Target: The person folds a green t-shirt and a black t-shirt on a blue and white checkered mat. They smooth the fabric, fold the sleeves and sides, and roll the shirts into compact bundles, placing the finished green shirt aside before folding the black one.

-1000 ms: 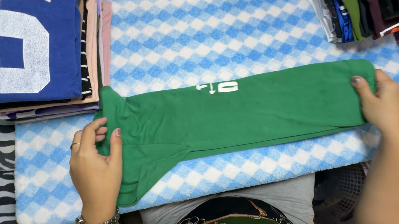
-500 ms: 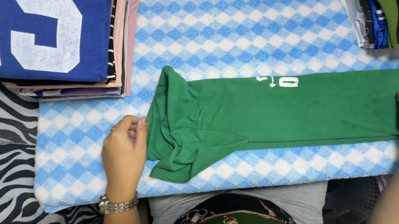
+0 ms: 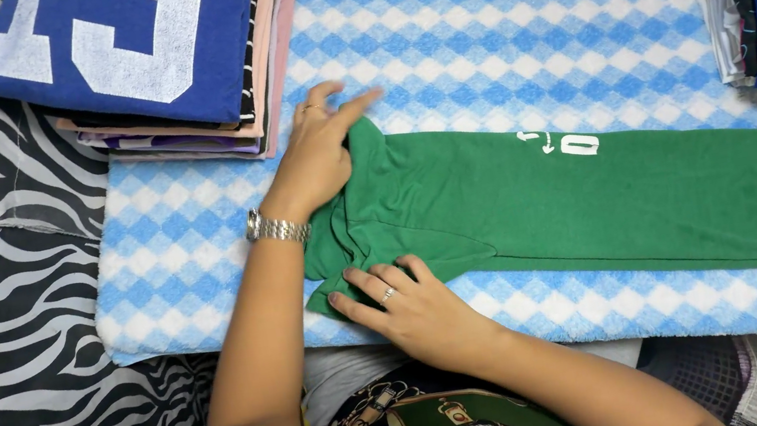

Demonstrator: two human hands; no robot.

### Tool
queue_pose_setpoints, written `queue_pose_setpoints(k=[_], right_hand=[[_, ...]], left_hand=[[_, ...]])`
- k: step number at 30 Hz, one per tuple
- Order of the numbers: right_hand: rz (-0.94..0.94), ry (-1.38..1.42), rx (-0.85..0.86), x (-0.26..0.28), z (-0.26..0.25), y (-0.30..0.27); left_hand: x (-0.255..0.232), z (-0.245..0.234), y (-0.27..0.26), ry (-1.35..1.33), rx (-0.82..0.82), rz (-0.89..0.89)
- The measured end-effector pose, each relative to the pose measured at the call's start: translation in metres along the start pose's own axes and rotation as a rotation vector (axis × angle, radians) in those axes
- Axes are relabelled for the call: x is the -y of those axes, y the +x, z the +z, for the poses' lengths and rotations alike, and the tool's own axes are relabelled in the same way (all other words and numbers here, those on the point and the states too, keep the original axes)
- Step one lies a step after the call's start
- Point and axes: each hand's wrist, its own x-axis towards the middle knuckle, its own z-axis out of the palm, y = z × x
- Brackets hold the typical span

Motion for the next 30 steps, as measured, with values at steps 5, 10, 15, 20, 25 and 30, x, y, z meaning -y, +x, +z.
queue_pose_setpoints(k=[5,10,15,20,25,30], right_hand=[[0.027,0.076,0.183,0.001,-0.009,-0.002],[0.000,0.215,-0.049,0.006,-0.025,-0.032],[-0.041,0.104,0.211,0.010,-0.009,-0.042],[-0.050,0.038,0.099,0.010,-0.006,-0.047],[0.013,0.090,0.075,0.006,-0.007,-0.049],[0.119,0.211,0.056,0.005,-0.005,-0.040]], left_hand=[[0.038,-0.012,0.018,-0.143,0.206,-0.070],[0.057,-0.002,0.011,-0.127,0.064,-0.261],[0.049,0.001,0.004,-0.010,-0.030,-0.220],[-0.009,-0.022,-0.028,0.093,-0.176,-0.150],[-0.075,-0.028,-0.081,0.127,0.301,-0.761],[-0.090,-0.011,-0.113,0.042,0.050,-0.620]])
